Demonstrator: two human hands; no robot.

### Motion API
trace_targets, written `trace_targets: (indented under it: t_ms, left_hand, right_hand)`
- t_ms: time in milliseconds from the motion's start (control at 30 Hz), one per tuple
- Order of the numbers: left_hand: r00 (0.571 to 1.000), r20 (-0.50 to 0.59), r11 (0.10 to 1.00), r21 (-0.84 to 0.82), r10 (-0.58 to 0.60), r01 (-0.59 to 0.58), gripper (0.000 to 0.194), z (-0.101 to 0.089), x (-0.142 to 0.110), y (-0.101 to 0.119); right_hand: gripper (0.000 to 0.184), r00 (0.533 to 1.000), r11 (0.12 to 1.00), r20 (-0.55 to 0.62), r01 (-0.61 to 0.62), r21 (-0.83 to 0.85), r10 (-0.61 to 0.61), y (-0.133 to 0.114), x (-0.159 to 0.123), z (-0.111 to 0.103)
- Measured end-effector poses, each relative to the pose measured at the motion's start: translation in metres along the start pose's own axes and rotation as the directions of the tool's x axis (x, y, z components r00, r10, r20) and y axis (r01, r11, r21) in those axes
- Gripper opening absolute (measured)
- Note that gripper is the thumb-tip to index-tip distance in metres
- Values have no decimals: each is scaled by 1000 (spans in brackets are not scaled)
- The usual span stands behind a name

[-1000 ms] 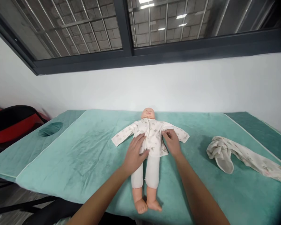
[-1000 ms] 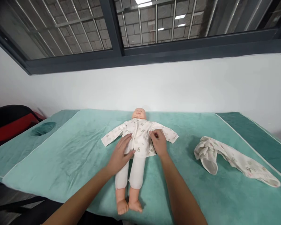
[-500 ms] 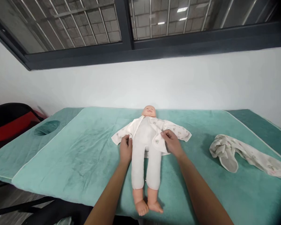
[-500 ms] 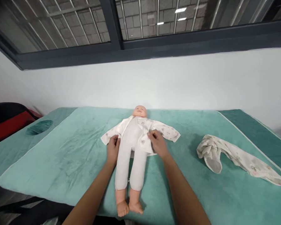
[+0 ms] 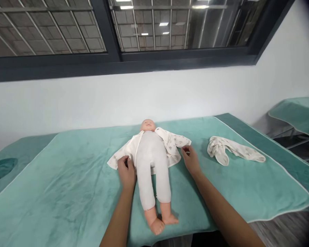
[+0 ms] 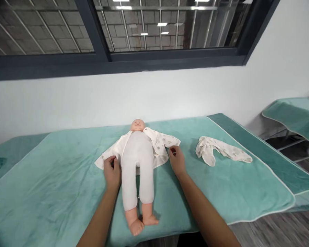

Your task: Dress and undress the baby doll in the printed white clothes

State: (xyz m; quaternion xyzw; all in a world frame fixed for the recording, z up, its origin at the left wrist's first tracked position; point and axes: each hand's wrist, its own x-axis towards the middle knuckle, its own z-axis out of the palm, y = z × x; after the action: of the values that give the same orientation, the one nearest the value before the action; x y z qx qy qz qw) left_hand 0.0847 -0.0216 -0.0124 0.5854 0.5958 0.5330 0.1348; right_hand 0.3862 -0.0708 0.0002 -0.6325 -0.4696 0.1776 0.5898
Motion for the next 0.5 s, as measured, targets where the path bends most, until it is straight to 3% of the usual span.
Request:
trace_targets:
  t_ms: [100,200,300,367,433,500]
  left_hand:
    - [1000,15,1000,-9,17,-17,26,-2,-1,0]
    - [999,25,999,-13,39,-39,26,-2,-2,-1]
    - [998,26,999,-7,49,-49,25,0,-2,-4]
    - [998,25,998,-1,58,-58,25,2,-2,-6]
    - [997,28,998,1,68,-68,24,2,-2,-6]
    - [997,25,997,4,74,-74,23,2,-2,-5]
  right_hand:
    - [16,982,966,118,168,-198,-147,10,-16,-29]
    - [22,929,761,182,369,-533,-323,16,-14,-68]
    - [36,951,484,149,269,-833,-272,17,-2,-109]
    - [42,980,409,63,136,-902,-188,18,8,-132]
    - [42,997,497,-47,-8,-868,-66,18,19,-149]
    - [36,987,691,-142,-154,-706,75,15,30,-158]
